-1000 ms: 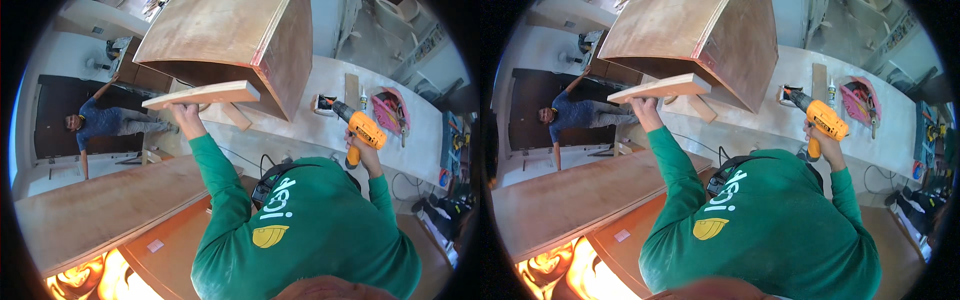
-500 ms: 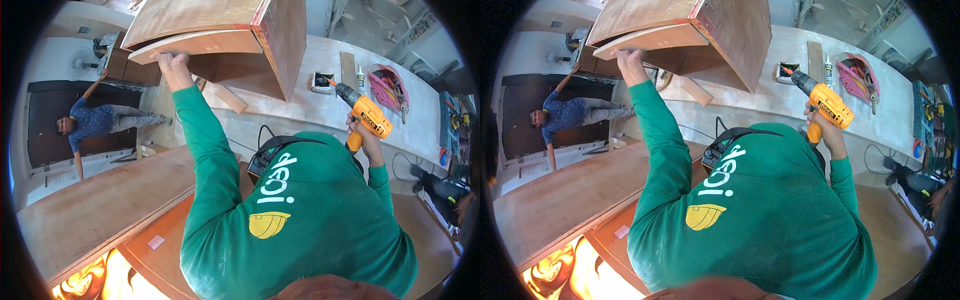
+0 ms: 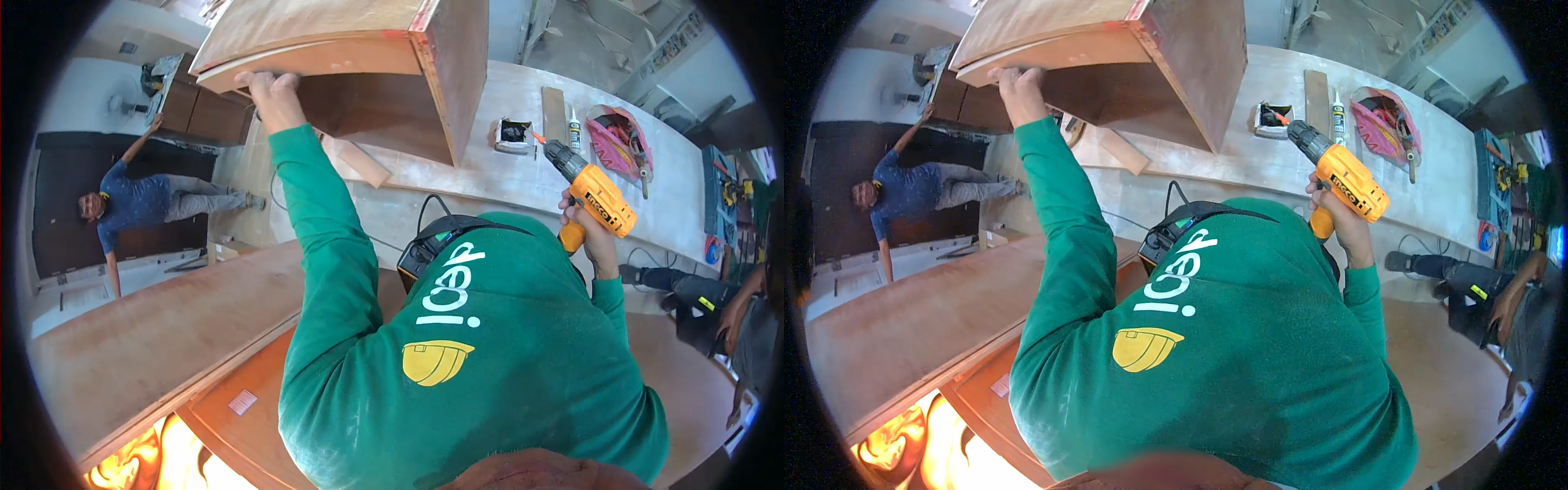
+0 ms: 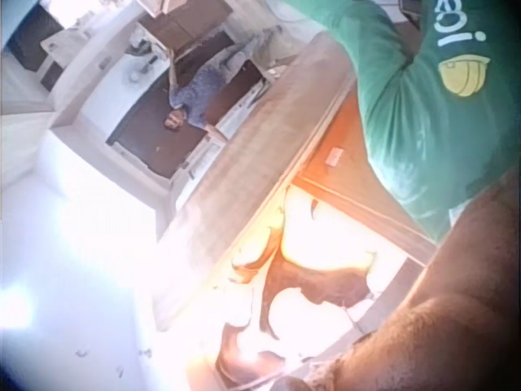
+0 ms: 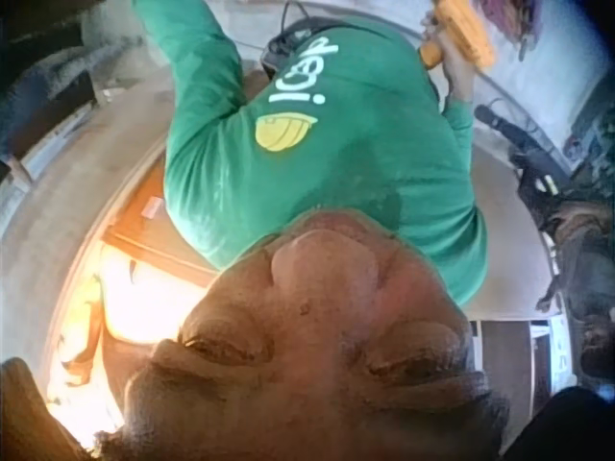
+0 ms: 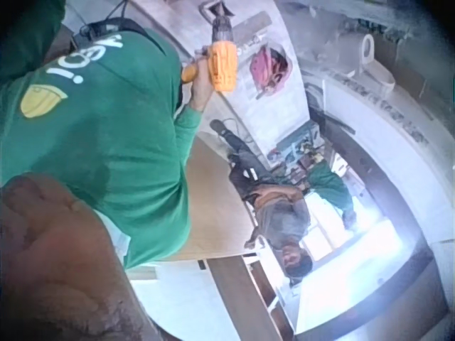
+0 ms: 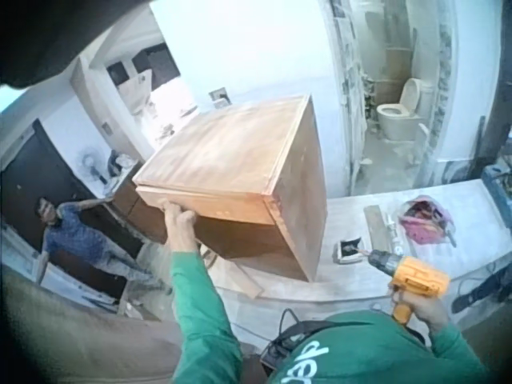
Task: The person fits wooden panels together to form a cabinet frame, uses a saw to trim a piece of wood, and secures the wooden panels with a drill and screws.
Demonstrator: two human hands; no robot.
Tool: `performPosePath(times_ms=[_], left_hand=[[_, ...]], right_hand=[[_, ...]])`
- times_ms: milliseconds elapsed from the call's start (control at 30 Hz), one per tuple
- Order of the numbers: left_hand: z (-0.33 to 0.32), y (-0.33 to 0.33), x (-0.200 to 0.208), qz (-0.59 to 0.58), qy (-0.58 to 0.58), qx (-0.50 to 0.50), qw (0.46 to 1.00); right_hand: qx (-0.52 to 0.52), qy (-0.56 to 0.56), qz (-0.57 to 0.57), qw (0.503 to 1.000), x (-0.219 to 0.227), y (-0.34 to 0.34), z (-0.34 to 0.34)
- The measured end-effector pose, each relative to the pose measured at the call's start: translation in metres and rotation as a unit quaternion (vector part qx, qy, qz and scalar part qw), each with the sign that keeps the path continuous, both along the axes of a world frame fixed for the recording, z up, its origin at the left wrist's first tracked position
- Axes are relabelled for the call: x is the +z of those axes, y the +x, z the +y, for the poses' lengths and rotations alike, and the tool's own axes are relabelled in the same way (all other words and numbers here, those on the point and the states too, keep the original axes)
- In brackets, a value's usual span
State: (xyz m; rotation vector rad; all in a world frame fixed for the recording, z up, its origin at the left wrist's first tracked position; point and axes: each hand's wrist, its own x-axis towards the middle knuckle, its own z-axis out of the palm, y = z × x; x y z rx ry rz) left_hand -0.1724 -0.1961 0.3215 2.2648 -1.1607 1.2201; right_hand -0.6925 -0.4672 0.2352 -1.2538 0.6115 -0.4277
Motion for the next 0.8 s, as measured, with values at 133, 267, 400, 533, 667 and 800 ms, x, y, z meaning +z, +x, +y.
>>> performPosePath(times_ms=[133, 267, 400, 533, 667, 800], left_hand=[[0.006, 0.011, -0.006, -0.077, 0.006, 0.020, 0.997], [-0.005, 0.015, -0.012, 0.147, -0.212, -0.239, 0.936], [-0.013, 0.003, -0.021, 0.418, -0.458, -0.505, 0.600], [-0.011, -0.027, 0.004, 0.408, -0.409, -0.309, 0.756], [-0.017, -0.040, 0.010, 0.404, -0.443, -0.312, 0.737], [-0.009, -0.023, 0.006, 0.360, -0.340, -0.237, 0.836]], right_hand=[[0.003, 0.007, -0.020, 1.000, 0.009, 0.005, 0.004], [0.017, 0.008, -0.019, 1.000, 0.004, 0.012, -0.002], [0.035, 0.020, -0.046, 0.998, 0.013, 0.025, 0.001], [0.067, 0.038, -0.089, 0.993, 0.035, 0.065, 0.001], [0.108, 0.049, -0.123, 0.985, 0.045, 0.093, -0.009], [0.138, 0.035, -0.135, 0.981, 0.050, 0.106, -0.017]])
